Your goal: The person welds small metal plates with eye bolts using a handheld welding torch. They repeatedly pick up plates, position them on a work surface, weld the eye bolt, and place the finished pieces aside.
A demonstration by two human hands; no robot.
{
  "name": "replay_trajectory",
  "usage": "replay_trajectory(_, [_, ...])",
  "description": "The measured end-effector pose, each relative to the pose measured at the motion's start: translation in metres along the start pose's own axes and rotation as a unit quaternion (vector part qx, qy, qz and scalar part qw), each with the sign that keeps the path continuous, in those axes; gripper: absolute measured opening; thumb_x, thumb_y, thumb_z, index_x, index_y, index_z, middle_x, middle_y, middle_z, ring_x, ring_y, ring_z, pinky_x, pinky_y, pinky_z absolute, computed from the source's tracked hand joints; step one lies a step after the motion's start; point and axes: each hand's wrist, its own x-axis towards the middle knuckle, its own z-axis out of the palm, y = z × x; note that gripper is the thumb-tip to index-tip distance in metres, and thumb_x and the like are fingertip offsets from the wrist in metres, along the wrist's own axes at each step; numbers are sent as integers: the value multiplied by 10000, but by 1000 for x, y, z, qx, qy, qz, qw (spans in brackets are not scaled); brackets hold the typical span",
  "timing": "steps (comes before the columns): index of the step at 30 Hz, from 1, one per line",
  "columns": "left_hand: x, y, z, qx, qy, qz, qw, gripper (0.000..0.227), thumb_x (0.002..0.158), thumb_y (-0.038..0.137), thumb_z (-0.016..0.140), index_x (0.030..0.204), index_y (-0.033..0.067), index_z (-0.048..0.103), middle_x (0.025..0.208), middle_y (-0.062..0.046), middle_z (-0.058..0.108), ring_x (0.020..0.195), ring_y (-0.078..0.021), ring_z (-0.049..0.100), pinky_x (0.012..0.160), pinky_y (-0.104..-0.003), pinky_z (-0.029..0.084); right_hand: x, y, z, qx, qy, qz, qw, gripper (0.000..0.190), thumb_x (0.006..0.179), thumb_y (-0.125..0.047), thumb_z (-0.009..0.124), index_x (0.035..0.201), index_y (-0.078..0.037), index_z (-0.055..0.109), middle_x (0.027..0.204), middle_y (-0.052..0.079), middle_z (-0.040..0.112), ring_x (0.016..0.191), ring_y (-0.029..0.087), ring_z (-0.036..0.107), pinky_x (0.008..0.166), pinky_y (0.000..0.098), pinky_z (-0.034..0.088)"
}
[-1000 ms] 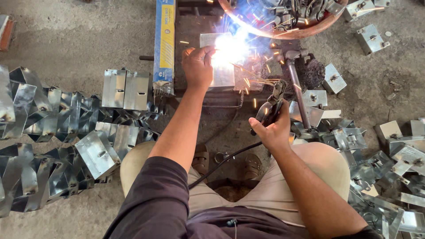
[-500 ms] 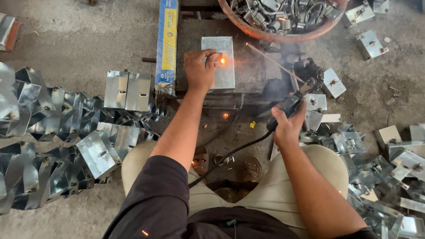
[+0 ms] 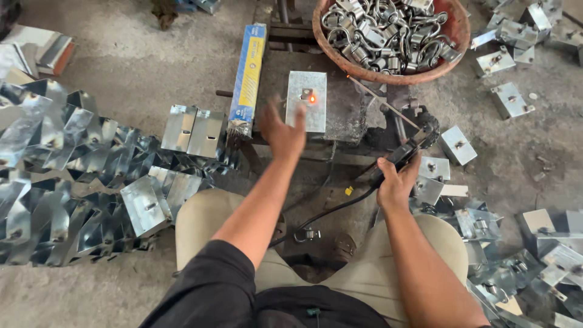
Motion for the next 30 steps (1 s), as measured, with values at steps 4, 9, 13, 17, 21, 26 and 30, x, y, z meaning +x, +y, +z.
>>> replay_trajectory(4, [-43, 35, -11, 68, -140, -117, 981, 1164, 635, 605, 888, 1514, 174, 259, 1450, -307, 366, 1351, -501, 356, 1078, -652, 290, 4, 9, -1, 48, 28, 7, 998, 598, 823, 24, 733, 1353, -44, 464, 1060, 28, 578, 939, 138, 583, 829, 276, 506])
replay_trajectory(9, [-40, 49, -6, 108, -175, -187, 961, 1121, 651, 493, 884, 1546, 251, 254, 1412, -258, 380, 1318, -466, 381, 1080, -634, 306, -2, 3, -8, 35, 12, -34, 999, 604, 840, 65, 757, 1365, -12, 468, 1073, 31, 559, 958, 145, 569, 843, 282, 494])
replay_trajectory(13, [-5, 33, -13, -322, -41, -320, 890, 843, 716, 413, 806, 1414, 152, 413, 1283, -229, 540, 1113, -384, 552, 943, -595, 454, -8, -14, -22, 79, 13, -12, 997, 664, 813, 38, 702, 1410, -39, 420, 947, 69, 611, 772, 188, 615, 686, 320, 523])
replay_trajectory(17, [-8, 12, -48, -631, -188, -562, 501, 768, 782, 676, 470, 1342, 171, 613, 1171, -53, 707, 988, -236, 618, 810, -440, 379, -7, -23, -35, 132, 32, 24, 991, 687, 798, 10, 656, 1432, -64, 401, 911, 92, 604, 692, 224, 619, 617, 365, 540])
replay_trajectory(21, [-35, 20, -71, -741, -295, -490, 353, 881, 836, 771, 369, 1245, 27, 604, 1058, -205, 634, 938, -340, 601, 865, -498, 485, 11, -14, -28, 159, 50, 28, 986, 502, 811, -41, 586, 1289, -69, 437, 888, 112, 588, 685, 252, 612, 610, 396, 550])
replay_trajectory(26, [-53, 24, -62, -742, -325, -474, 344, 1012, 772, 822, 319, 1231, -38, 591, 1061, -216, 643, 961, -339, 602, 899, -477, 482, 9, -5, -32, 150, 70, 41, 985, 390, 786, -52, 559, 1168, -66, 480, 892, 116, 602, 688, 255, 609, 605, 392, 534])
replay_trajectory(30, [-37, 1, -36, -710, -295, -488, 413, 915, 773, 740, 409, 1294, 8, 581, 1106, -176, 651, 1002, -323, 605, 921, -452, 482, 9, -12, -34, 151, 78, 51, 984, 415, 761, -26, 546, 1168, -65, 474, 921, 112, 620, 712, 252, 629, 608, 387, 542])
